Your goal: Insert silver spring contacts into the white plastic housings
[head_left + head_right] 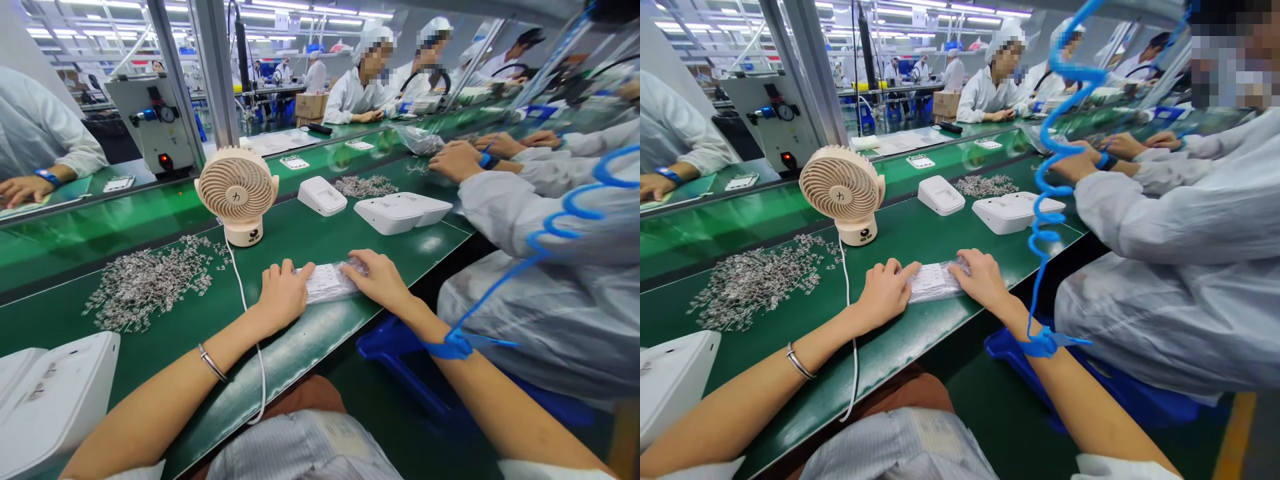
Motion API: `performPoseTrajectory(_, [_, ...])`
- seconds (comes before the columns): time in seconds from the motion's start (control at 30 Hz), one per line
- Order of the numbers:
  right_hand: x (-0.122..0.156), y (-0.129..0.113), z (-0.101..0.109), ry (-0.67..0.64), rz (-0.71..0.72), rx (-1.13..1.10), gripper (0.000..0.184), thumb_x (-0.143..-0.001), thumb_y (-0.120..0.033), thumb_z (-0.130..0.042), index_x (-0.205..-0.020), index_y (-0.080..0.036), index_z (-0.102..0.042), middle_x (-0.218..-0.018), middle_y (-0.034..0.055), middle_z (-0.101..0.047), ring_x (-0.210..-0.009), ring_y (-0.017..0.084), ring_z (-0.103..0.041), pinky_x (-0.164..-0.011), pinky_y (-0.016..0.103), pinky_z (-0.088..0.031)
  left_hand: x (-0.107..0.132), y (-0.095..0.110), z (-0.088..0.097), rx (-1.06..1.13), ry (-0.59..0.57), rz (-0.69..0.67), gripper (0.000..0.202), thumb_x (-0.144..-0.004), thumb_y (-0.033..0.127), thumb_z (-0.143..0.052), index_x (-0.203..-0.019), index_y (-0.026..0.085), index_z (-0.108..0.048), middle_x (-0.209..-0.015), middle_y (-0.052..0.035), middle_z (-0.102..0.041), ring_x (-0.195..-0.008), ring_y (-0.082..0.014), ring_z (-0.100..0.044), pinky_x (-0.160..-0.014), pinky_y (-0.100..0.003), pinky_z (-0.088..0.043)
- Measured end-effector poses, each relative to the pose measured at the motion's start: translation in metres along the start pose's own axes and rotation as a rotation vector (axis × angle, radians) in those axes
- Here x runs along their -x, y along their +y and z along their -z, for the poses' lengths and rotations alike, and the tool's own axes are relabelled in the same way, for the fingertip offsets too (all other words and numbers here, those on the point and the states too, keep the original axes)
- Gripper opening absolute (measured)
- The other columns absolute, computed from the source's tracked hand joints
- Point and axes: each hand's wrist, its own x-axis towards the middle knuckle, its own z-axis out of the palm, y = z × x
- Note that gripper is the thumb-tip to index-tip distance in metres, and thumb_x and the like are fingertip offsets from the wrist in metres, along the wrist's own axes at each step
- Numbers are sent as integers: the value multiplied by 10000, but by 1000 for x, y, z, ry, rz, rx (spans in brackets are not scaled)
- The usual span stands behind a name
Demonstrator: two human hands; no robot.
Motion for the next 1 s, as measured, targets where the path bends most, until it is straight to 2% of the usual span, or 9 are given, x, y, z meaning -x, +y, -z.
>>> performPoseTrajectory(0.13, [-37, -7, -13, -9, 43, 102, 230, -813, -298, -506, -930, -146, -633, -897, 113, -620, -769, 250, -559, -719, 350, -405, 4, -9, -7, -61, 49, -122, 317, -890, 219, -328, -1136, 199, -527, -1419, -89, -329, -1248, -304, -319, -943, -459, -329])
performPoseTrajectory(0.23, [-74, -20, -23, 11, 40, 80, 237, -799, -276, -527, -943, -115, -624, -931, 150, -602, -821, 283, -547, -742, 379, -393, 4, -17, -12, -94, 41, -169, 328, -924, 289, -313, -1166, 184, -507, -1357, -78, -430, -1243, -253, -343, -945, -408, -349])
performPoseTrajectory(0.3, [-97, -35, -28, 56, 25, 66, 299, -783, -265, -550, -1019, -85, -589, -1026, 193, -569, -909, 318, -526, -782, 416, -388, -1, -21, -15, -120, 46, -123, 339, -927, 297, -329, -1197, 158, -481, -1314, -100, -465, -1198, -248, -400, -913, -404, -385])
performPoseTrajectory(0.37, [-116, -56, -31, 84, 31, -113, 376, -750, -268, -598, -1066, -71, -550, -1106, 214, -529, -1014, 341, -483, -844, 452, -374, -11, -22, -18, -148, 62, -38, 337, -920, 304, -373, -1196, 140, -475, -1281, -114, -476, -1149, -243, -450, -901, -423, -408])
performPoseTrajectory(0.43, [-128, -81, -34, 33, 73, -400, 421, -684, -308, -673, -1030, -97, -558, -1076, 175, -558, -1020, 321, -489, -861, 450, -390, -25, -23, -21, -172, 78, 54, 345, -900, 329, -442, -1184, 140, -482, -1238, -109, -494, -1101, -233, -490, -895, -443, -426])
performPoseTrajectory(0.57, [-139, -127, -49, -143, 154, -727, 435, -575, -323, -756, -932, -130, -602, -903, 62, -650, -824, 209, -589, -754, 336, -485, -49, -28, -23, -194, 87, 165, 346, -868, 350, -511, -1149, 149, -510, -1158, -90, -534, -1052, -220, -523, -869, -438, -459])
performPoseTrajectory(0.67, [-145, -145, -62, -159, 157, -860, 479, -585, -276, -751, -1005, -110, -592, -1005, 63, -652, -881, 162, -598, -786, 267, -489, -56, -33, -23, -193, 90, 186, 365, -867, 347, -514, -1180, 160, -494, -1178, -90, -523, -1061, -224, -520, -877, -449, -458])
performPoseTrajectory(0.83, [-152, -146, -72, -172, 133, -956, 466, -536, -275, -774, -944, -98, -635, -963, 71, -672, -855, 173, -614, -769, 272, -501, -57, -35, -21, -176, 86, 158, 393, -866, 342, -515, -1216, 170, -466, -1233, -98, -488, -1091, -235, -500, -887, -456, -452])
performPoseTrajectory(1.0, [-153, -141, -72, -98, 99, -961, 531, -487, -336, -790, -938, -97, -641, -958, 89, -673, -877, 214, -613, -773, 313, -501, -59, -36, -18, -165, 67, 154, 365, -861, 337, -526, -1180, 164, -493, -1201, -90, -508, -1083, -230, -504, -885, -453, -453])
